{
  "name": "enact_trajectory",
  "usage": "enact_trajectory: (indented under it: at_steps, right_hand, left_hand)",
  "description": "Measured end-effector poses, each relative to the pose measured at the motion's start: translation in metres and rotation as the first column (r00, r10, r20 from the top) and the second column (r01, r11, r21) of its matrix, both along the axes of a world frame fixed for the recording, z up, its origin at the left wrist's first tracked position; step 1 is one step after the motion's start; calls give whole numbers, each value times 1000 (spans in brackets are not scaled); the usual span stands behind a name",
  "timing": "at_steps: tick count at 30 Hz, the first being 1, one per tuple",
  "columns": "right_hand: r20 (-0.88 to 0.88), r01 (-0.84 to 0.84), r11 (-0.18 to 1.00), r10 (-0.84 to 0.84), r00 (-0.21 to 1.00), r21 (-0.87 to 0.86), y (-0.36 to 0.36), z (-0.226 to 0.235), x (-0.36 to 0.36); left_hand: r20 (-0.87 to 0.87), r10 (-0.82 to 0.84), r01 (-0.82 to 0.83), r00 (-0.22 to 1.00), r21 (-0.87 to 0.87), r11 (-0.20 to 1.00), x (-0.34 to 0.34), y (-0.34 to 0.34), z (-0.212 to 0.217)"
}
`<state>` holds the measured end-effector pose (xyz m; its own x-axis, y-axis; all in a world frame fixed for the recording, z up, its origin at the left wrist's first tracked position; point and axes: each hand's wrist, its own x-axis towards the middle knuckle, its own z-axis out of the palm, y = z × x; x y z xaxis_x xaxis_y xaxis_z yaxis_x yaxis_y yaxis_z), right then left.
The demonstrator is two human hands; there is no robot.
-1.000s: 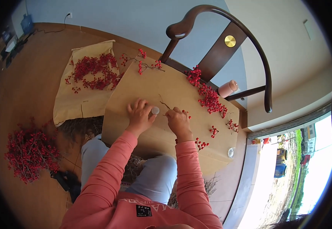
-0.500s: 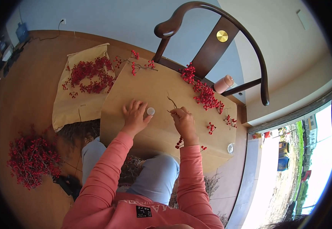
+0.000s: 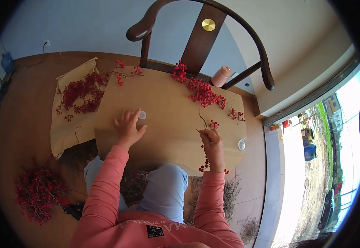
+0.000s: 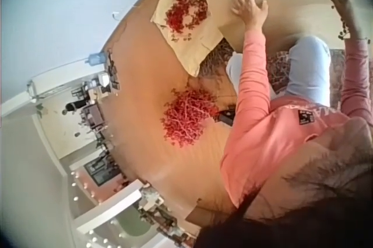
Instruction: Assembling decorative branches by attaching red berries to a wooden stem using thread.
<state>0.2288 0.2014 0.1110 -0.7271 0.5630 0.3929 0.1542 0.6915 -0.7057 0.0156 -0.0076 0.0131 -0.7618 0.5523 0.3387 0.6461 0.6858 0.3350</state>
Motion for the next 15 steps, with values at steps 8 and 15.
enact_trajectory:
  at_steps: [8, 15]
  right_hand:
    - [-63, 173, 961, -191, 980, -216, 14, 6, 72]
    - [-154, 215, 920, -276, 949, -327, 32, -2, 122]
  left_hand:
    - [-3, -20, 21, 1000, 151, 988, 3, 7, 10]
    - [-176, -514, 543, 840, 273, 794, 51, 115, 53]
